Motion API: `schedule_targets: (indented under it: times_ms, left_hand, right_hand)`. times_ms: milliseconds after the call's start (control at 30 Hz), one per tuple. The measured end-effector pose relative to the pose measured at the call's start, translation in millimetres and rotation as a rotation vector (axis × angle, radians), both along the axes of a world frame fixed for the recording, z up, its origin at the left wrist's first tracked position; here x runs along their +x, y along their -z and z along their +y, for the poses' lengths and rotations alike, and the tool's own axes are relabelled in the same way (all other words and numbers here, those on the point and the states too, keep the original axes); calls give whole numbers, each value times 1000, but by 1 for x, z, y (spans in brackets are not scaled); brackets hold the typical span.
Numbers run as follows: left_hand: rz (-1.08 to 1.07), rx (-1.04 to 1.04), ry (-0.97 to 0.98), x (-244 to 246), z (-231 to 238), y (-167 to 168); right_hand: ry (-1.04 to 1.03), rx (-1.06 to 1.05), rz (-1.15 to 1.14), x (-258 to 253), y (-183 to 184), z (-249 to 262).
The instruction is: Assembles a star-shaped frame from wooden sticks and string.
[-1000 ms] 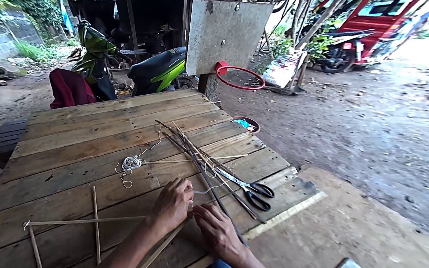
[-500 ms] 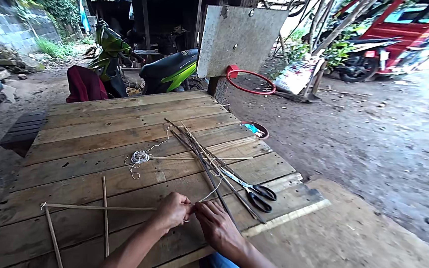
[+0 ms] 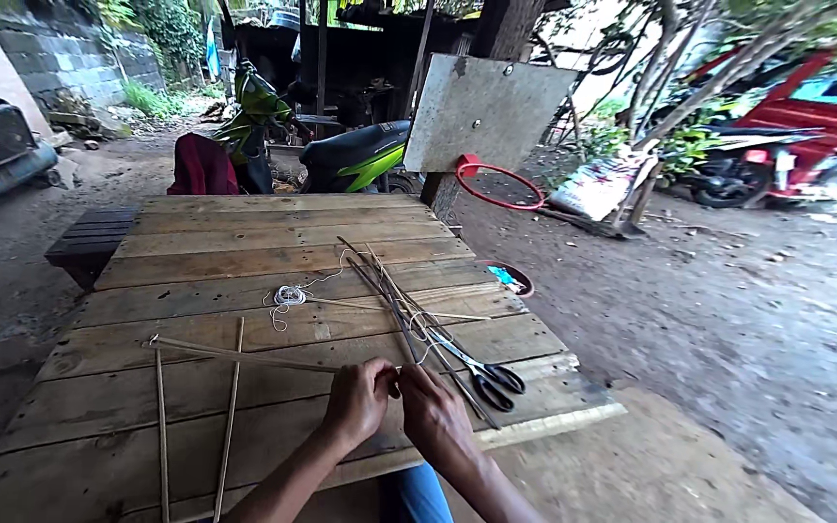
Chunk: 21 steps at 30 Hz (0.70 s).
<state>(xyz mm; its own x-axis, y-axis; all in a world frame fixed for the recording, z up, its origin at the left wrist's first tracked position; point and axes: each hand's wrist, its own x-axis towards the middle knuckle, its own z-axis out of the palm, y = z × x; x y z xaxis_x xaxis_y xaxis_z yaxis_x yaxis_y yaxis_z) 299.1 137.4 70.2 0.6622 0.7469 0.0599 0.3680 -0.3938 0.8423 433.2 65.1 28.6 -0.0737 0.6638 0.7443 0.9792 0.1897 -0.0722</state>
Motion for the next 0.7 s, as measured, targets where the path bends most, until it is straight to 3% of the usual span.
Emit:
schedule_targets:
  times_ms: [100, 300, 567, 700]
  left_hand:
    - [-9, -155, 16, -8, -10, 12]
    - [-117, -535, -139, -19, -43, 41]
    - [-39, -473, -89, -22, -39, 36]
    - [-123, -549, -103, -26, -35, 35]
  right_hand:
    - [-11, -28, 21, -2, 12, -22]
    - [-81, -173, 173, -12, 41, -59]
    - [-144, -295, 240, -3, 25, -50]
    - [-128, -297, 224, -5, 27, -43]
